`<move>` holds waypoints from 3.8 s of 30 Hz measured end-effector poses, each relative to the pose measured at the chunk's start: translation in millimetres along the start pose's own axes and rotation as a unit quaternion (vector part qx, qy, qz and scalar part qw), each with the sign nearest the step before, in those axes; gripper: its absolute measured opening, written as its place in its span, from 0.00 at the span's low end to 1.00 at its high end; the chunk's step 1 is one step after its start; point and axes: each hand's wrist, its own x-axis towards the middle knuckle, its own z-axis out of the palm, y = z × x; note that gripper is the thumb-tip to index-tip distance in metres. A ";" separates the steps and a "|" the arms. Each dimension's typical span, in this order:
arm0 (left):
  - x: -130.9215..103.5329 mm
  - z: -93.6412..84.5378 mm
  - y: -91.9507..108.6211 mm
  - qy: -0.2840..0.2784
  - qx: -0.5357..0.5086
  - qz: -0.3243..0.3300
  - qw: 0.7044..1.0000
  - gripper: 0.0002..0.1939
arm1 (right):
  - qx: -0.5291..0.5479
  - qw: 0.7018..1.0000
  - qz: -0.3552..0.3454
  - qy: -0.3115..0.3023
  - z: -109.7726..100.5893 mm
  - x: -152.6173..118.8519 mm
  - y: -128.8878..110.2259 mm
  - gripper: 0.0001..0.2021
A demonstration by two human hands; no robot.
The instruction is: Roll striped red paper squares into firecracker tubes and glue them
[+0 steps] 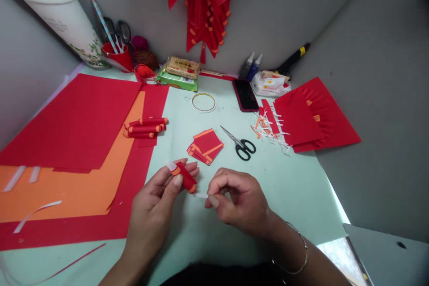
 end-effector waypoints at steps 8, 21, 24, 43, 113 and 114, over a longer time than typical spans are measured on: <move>6.4 3.6 8.2 0.069 -0.101 0.004 0.993 0.18 | -0.314 0.922 0.085 -0.209 -27.2 1.7 8.4 0.09; -0.6 12.8 12.9 0.061 -0.148 -0.043 0.986 0.17 | -0.256 0.966 -0.022 0.014 25.2 -3.9 31.2 0.08; -1.0 10.7 10.9 0.051 -0.151 -0.043 0.986 0.16 | -0.331 0.940 -0.080 0.019 26.9 -5.5 32.2 0.09; -2.5 15.1 20.3 0.033 -0.205 -0.083 0.975 0.17 | -0.379 0.909 -0.166 0.061 34.8 -4.2 30.7 0.10; -2.1 10.2 12.5 -0.038 -0.204 -0.109 0.972 0.20 | -0.372 0.883 -0.271 0.098 16.4 -7.8 38.9 0.11; -2.4 10.4 13.2 -0.036 -0.207 -0.111 0.971 0.20 | -0.373 0.883 -0.269 0.098 16.4 -8.0 39.3 0.11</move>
